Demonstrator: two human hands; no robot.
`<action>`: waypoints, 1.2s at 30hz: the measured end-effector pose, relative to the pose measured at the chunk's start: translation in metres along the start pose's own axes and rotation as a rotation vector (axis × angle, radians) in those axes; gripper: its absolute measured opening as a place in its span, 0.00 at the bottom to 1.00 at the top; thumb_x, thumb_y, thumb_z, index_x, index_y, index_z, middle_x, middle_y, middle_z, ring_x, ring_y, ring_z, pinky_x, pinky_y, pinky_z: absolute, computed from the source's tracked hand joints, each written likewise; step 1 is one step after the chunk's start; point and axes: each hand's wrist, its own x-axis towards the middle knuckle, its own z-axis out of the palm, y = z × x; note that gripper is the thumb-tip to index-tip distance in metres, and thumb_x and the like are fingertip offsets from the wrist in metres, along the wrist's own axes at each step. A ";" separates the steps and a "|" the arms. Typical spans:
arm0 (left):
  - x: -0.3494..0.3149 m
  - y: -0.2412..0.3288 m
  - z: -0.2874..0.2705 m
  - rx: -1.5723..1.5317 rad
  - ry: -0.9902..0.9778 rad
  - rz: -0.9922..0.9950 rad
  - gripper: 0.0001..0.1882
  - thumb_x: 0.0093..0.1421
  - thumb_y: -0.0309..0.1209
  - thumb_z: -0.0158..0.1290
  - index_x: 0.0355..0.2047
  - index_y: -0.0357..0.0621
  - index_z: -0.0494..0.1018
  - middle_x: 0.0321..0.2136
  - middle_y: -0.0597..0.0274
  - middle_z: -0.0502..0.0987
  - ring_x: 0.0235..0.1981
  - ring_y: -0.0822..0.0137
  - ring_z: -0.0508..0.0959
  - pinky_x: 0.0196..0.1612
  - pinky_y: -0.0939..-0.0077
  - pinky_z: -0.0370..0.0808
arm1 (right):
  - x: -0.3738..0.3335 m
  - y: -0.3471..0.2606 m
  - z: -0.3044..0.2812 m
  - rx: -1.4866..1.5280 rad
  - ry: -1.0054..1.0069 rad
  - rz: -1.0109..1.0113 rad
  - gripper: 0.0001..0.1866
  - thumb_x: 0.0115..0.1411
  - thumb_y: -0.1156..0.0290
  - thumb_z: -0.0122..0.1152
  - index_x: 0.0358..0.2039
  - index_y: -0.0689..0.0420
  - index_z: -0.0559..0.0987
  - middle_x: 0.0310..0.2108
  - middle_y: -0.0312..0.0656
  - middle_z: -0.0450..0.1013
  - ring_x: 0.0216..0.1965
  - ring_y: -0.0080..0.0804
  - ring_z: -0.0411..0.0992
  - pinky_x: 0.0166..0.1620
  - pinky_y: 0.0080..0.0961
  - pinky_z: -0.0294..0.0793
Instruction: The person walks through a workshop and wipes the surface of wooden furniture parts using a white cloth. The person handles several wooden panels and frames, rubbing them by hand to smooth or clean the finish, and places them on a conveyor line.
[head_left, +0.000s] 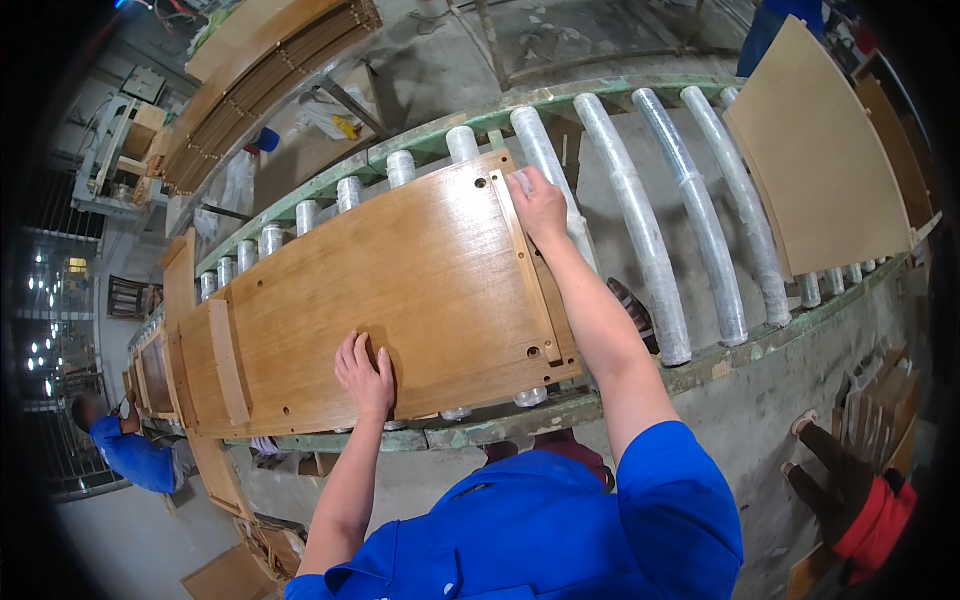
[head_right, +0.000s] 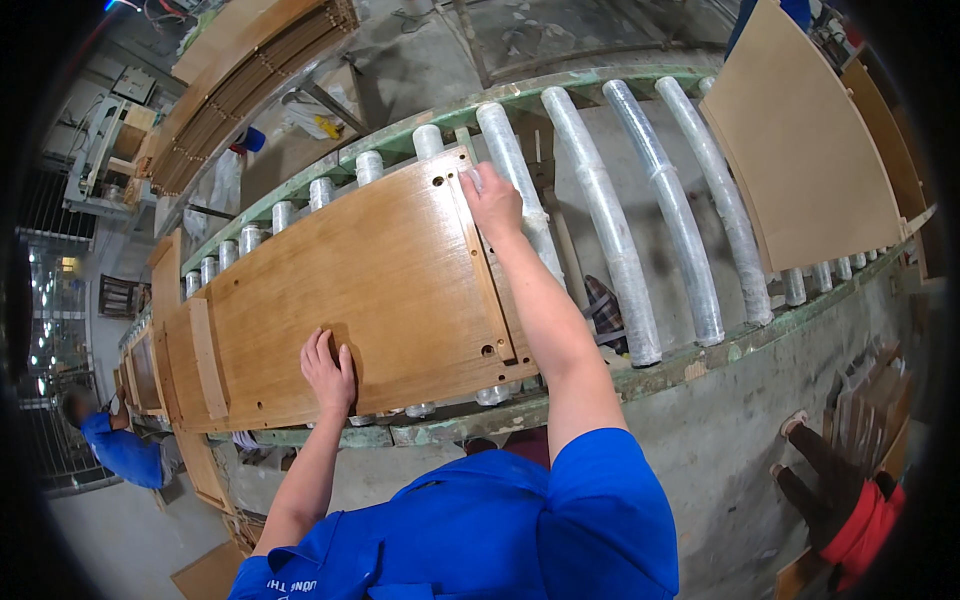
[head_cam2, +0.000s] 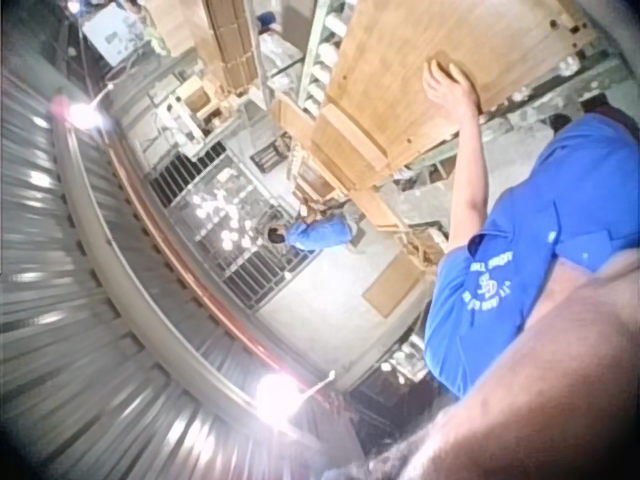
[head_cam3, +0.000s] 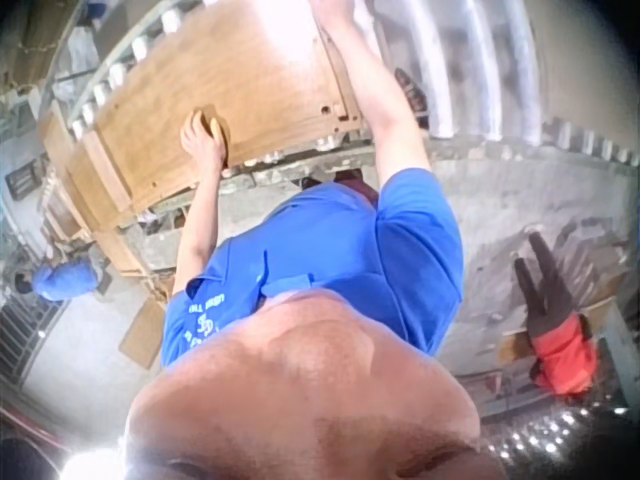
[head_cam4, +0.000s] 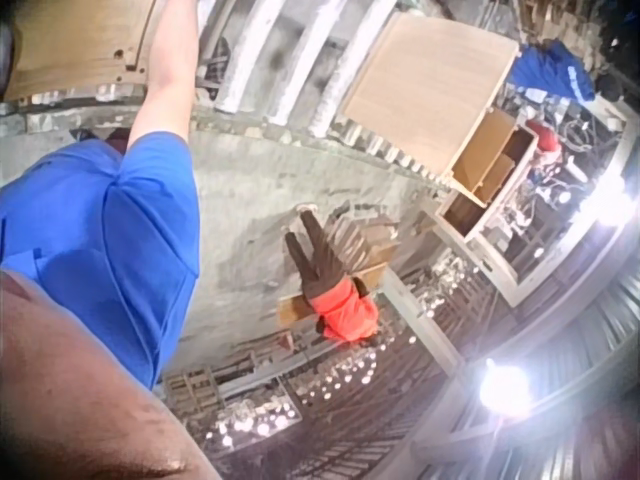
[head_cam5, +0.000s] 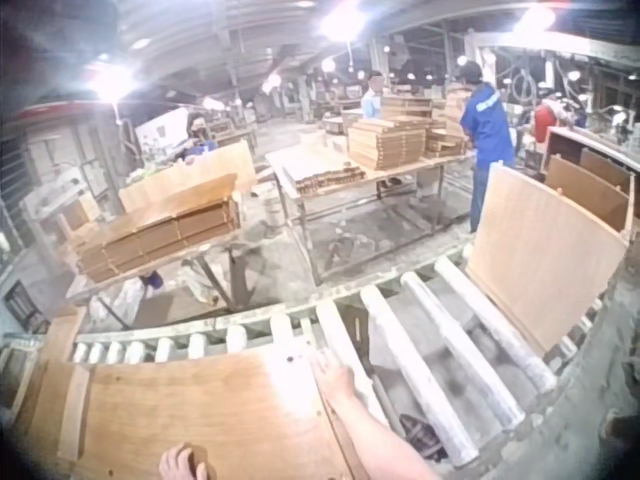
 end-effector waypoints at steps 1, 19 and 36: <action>0.000 0.000 0.000 0.002 0.012 0.006 0.20 0.56 0.36 0.49 0.48 0.42 0.64 0.51 0.54 0.64 0.54 0.53 0.60 0.56 0.59 0.54 | -0.003 0.000 -0.002 -0.005 0.016 -0.036 0.16 0.56 0.54 0.53 0.31 0.55 0.72 0.24 0.51 0.73 0.28 0.52 0.72 0.30 0.43 0.70; -0.011 -0.006 0.008 0.011 0.094 0.077 0.20 0.56 0.37 0.49 0.47 0.43 0.66 0.50 0.56 0.65 0.53 0.53 0.61 0.55 0.58 0.56 | -0.146 0.019 -0.073 0.011 0.067 -0.197 0.10 0.56 0.64 0.56 0.25 0.57 0.75 0.22 0.47 0.73 0.24 0.46 0.72 0.26 0.35 0.70; -0.014 -0.013 0.012 -0.004 0.112 0.054 0.20 0.56 0.38 0.49 0.47 0.45 0.66 0.50 0.58 0.65 0.54 0.56 0.61 0.56 0.59 0.55 | -0.237 0.026 -0.137 0.697 -0.193 0.434 0.11 0.57 0.62 0.54 0.30 0.57 0.74 0.20 0.39 0.71 0.15 0.26 0.66 0.19 0.23 0.64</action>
